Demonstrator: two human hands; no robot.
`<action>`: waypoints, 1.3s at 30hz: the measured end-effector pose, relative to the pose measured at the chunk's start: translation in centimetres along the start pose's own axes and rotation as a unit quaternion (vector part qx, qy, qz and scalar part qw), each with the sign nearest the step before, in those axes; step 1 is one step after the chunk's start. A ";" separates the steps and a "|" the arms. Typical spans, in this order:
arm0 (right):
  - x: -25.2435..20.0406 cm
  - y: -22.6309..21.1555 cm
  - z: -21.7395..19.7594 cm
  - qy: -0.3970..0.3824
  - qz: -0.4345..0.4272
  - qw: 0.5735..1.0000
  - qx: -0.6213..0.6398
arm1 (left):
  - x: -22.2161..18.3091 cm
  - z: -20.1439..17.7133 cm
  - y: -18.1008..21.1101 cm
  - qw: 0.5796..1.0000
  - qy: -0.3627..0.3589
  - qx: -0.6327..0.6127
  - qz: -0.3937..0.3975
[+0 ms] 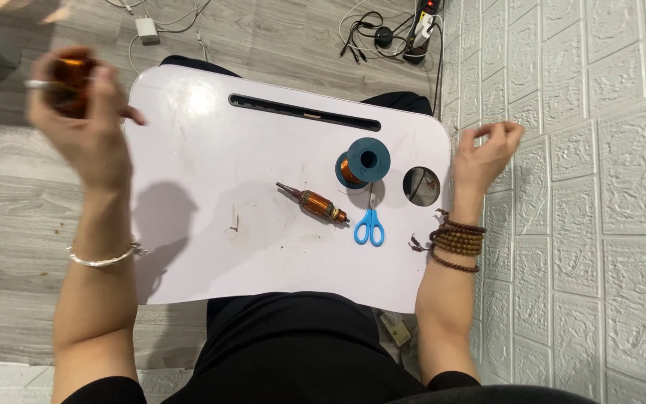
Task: Winding copper wire onto a motor rotor and assembling small electronic components on a portable desk.
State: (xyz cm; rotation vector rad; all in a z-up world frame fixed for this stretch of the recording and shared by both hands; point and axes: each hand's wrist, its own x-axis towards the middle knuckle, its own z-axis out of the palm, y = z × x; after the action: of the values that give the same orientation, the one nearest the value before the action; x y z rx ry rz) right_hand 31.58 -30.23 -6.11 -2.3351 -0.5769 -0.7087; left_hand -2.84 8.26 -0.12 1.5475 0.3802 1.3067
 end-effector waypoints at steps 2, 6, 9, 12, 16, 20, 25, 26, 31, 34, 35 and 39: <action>0.4 1.9 -0.3 0.019 0.008 1.000 0.015 | 0.7 -1.2 -0.1 1.000 0.026 -0.001 -0.015; 0.5 -5.6 -3.3 -0.053 0.084 0.927 0.362 | 0.0 0.1 0.2 0.998 -0.021 0.031 -0.043; -0.8 -10.4 -4.6 -0.111 0.000 0.868 0.484 | -0.6 1.5 1.2 0.995 -0.065 0.043 -0.055; -2.2 -12.9 -5.1 -0.169 -0.028 0.764 0.622 | -1.0 1.7 1.6 0.991 -0.078 0.058 -0.092; -3.6 -15.7 -6.3 -0.182 -0.020 0.772 0.609 | -1.8 2.7 1.9 0.987 -0.120 0.041 -0.096; -4.2 -16.6 -6.8 -0.204 -0.030 0.761 0.615 | -2.9 3.9 2.5 0.972 -0.186 0.028 -0.142; -4.6 -16.3 -6.0 -0.202 -0.057 0.709 0.673 | -4.7 5.5 1.9 0.962 -0.233 -0.057 -0.132; -4.8 -16.5 -5.8 -0.213 -0.058 0.719 0.659 | -5.0 5.8 2.3 0.954 -0.248 -0.074 -0.152; -7.4 -19.5 -4.0 -0.242 -0.065 0.792 0.557 | -7.0 7.5 3.6 0.932 -0.279 -0.126 -0.192; -9.4 -21.2 -3.7 -0.369 -0.035 0.789 0.491 | -7.5 7.6 3.5 0.928 -0.309 -0.092 -0.186; -9.7 -21.6 -3.7 -0.396 -0.021 0.769 0.501 | -7.6 7.5 3.3 0.931 -0.315 -0.071 -0.173; -10.0 -21.7 -3.1 -0.432 -0.033 0.745 0.508 | -7.8 7.4 3.5 0.933 -0.319 -0.031 -0.163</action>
State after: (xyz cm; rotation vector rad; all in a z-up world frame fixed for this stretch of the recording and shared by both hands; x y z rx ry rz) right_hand 10.88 -19.07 -0.73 -1.4256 -1.0836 0.6622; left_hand -0.47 -2.80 -0.44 1.6726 0.1628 0.5086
